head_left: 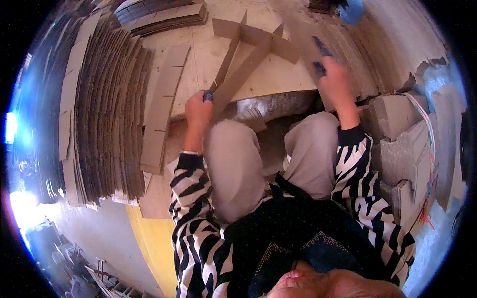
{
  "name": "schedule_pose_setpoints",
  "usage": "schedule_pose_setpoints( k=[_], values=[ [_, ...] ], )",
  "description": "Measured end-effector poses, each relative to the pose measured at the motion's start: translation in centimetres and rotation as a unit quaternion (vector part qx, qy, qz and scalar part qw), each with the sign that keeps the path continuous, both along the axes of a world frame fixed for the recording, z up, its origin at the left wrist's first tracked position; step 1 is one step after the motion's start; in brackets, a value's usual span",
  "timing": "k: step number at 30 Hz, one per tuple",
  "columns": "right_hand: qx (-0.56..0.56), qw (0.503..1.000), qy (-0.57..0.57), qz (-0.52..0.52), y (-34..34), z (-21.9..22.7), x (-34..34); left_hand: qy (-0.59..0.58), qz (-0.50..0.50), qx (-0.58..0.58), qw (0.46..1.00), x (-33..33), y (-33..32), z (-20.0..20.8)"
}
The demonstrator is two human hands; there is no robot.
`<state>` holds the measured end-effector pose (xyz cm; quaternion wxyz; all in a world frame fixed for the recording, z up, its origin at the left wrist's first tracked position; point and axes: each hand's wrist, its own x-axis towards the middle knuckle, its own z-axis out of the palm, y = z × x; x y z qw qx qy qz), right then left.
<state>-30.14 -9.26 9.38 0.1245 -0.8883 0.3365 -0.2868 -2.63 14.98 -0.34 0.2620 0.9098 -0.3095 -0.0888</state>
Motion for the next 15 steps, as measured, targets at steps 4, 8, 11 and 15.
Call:
schedule_pose_setpoints(
  k=[4,8,11,15],
  values=[
    [0.084,0.972,-0.041,0.217,3.0,-0.8,4.4,-0.134,0.027,-0.029,0.990,0.4,-1.2,1.3],
    [0.156,0.942,-0.038,0.294,4.0,-3.0,8.5,-0.161,0.045,0.056,0.984,-0.1,-2.6,0.3],
    [0.141,0.941,0.080,0.298,4.1,-2.5,10.3,-0.187,0.052,0.101,0.976,1.3,-1.7,0.7],
    [0.054,0.961,0.067,0.262,2.9,-1.8,8.4,-0.188,0.062,0.102,0.975,2.5,-3.2,1.0]
  ],
)
